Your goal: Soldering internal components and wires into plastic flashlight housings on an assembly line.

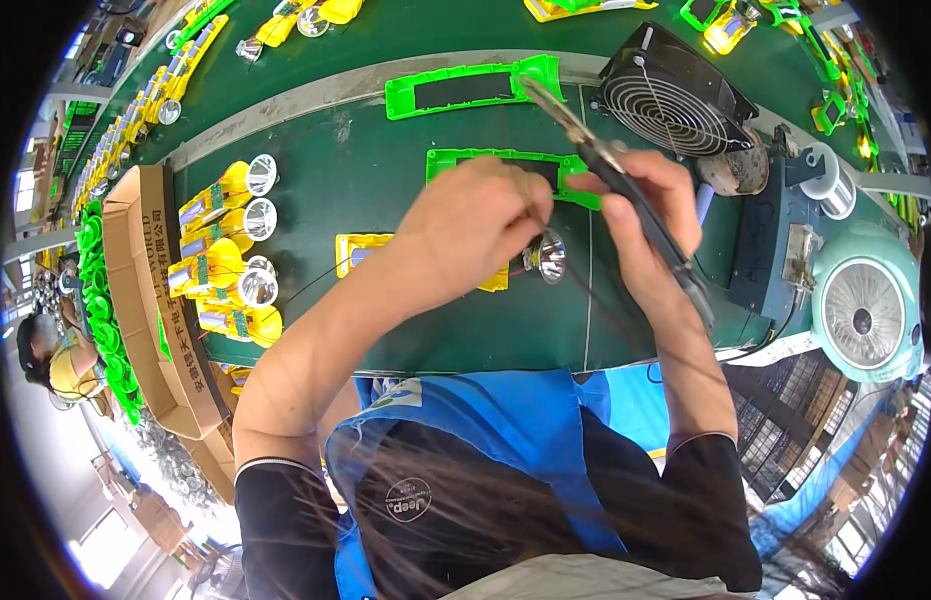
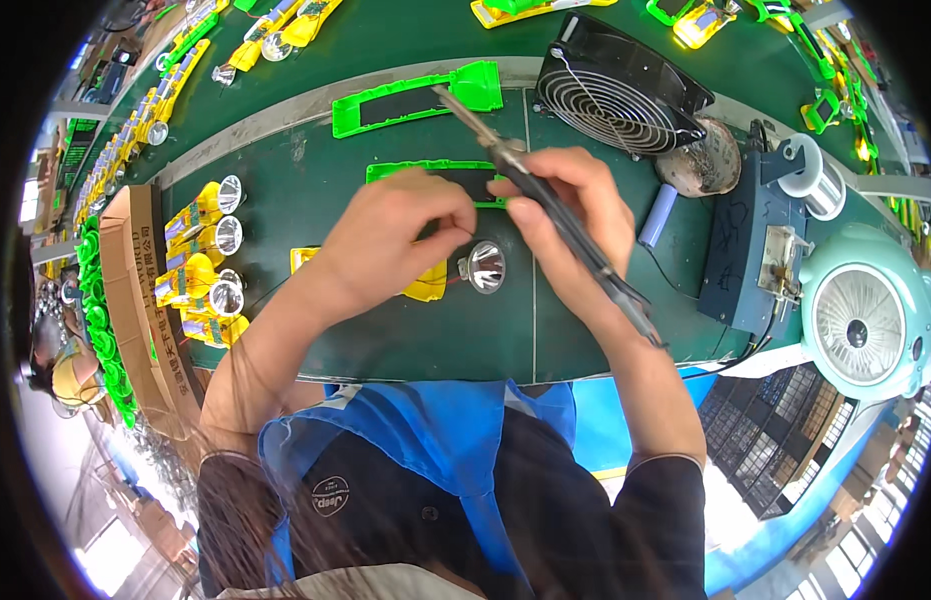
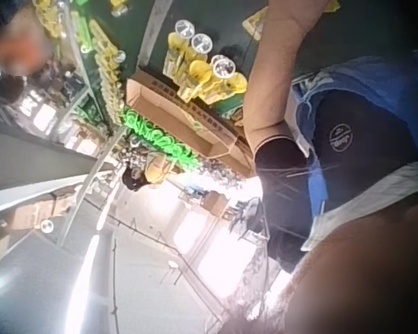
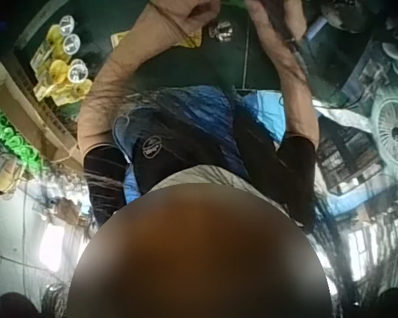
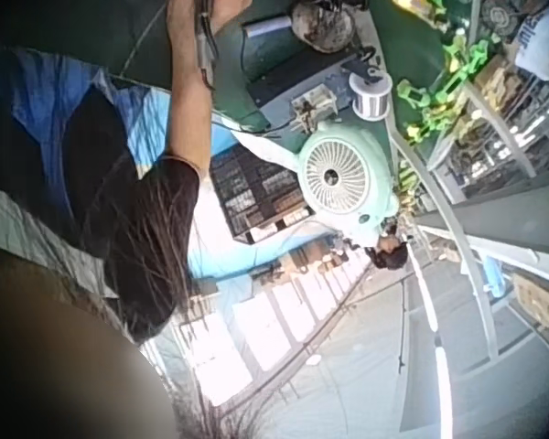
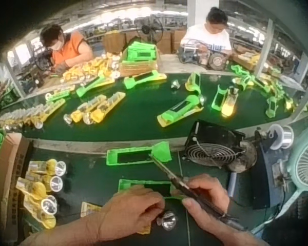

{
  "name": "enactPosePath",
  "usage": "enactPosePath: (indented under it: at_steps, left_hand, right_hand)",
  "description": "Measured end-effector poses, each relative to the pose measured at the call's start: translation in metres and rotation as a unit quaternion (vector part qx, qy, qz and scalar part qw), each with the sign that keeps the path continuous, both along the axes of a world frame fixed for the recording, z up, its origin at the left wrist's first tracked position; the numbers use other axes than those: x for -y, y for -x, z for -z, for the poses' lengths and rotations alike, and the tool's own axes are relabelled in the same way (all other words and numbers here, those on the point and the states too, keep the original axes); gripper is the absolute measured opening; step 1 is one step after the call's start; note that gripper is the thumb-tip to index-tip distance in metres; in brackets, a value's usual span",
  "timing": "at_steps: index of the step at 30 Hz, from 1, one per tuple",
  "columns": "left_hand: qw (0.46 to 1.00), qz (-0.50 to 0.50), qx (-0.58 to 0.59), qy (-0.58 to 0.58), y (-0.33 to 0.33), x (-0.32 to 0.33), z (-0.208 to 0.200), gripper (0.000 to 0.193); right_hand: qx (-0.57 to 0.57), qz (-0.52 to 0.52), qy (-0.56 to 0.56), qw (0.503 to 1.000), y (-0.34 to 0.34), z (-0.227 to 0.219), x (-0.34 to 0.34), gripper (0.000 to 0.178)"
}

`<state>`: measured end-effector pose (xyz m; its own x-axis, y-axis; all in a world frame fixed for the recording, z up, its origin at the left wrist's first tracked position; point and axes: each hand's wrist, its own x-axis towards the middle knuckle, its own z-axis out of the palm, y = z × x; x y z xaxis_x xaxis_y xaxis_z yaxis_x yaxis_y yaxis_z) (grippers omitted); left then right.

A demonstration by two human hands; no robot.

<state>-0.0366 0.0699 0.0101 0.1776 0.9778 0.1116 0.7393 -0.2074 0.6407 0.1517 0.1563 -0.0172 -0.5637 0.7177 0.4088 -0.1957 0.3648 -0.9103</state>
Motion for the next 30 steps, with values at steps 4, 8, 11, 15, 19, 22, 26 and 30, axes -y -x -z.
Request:
enactPosePath:
  at_steps: [4,8,11,15,19,22,26,30]
  left_hand:
    - [0.970,-0.154,0.178,0.060,0.021,0.016,-0.008,0.003]
    - [0.938,-0.208,0.218,0.173,0.050,0.031,-0.014,0.002]
    - [0.980,-0.151,0.099,0.081,0.054,0.026,-0.005,0.004]
    - [0.993,-0.021,-0.111,-0.042,0.054,0.007,0.001,0.010]
    - [0.987,0.030,-0.143,-0.059,0.056,0.001,0.009,0.005]
    - [0.988,0.046,-0.133,-0.057,0.059,-0.003,0.011,0.004]
    - [0.997,0.035,-0.054,-0.037,0.062,-0.004,0.010,0.004]
    - [0.994,0.054,-0.080,-0.055,0.062,-0.003,0.013,0.007]
  right_hand:
    - [0.104,-0.001,-0.196,0.975,0.012,0.008,-0.012,0.032]
    - [0.104,-0.005,-0.183,0.978,-0.015,0.008,0.002,0.036]
    - [0.088,0.020,-0.051,0.995,-0.023,0.001,0.008,0.028]
    - [0.070,0.007,0.246,0.967,-0.029,-0.005,-0.001,0.018]
    - [0.137,0.018,0.300,0.944,-0.017,-0.005,-0.001,0.022]
    - [0.167,0.024,0.300,0.939,-0.013,-0.005,-0.001,0.023]
    - [0.150,0.038,0.310,0.938,-0.014,-0.004,-0.003,0.026]
    - [0.155,0.026,0.305,0.939,-0.015,-0.004,-0.004,0.026]
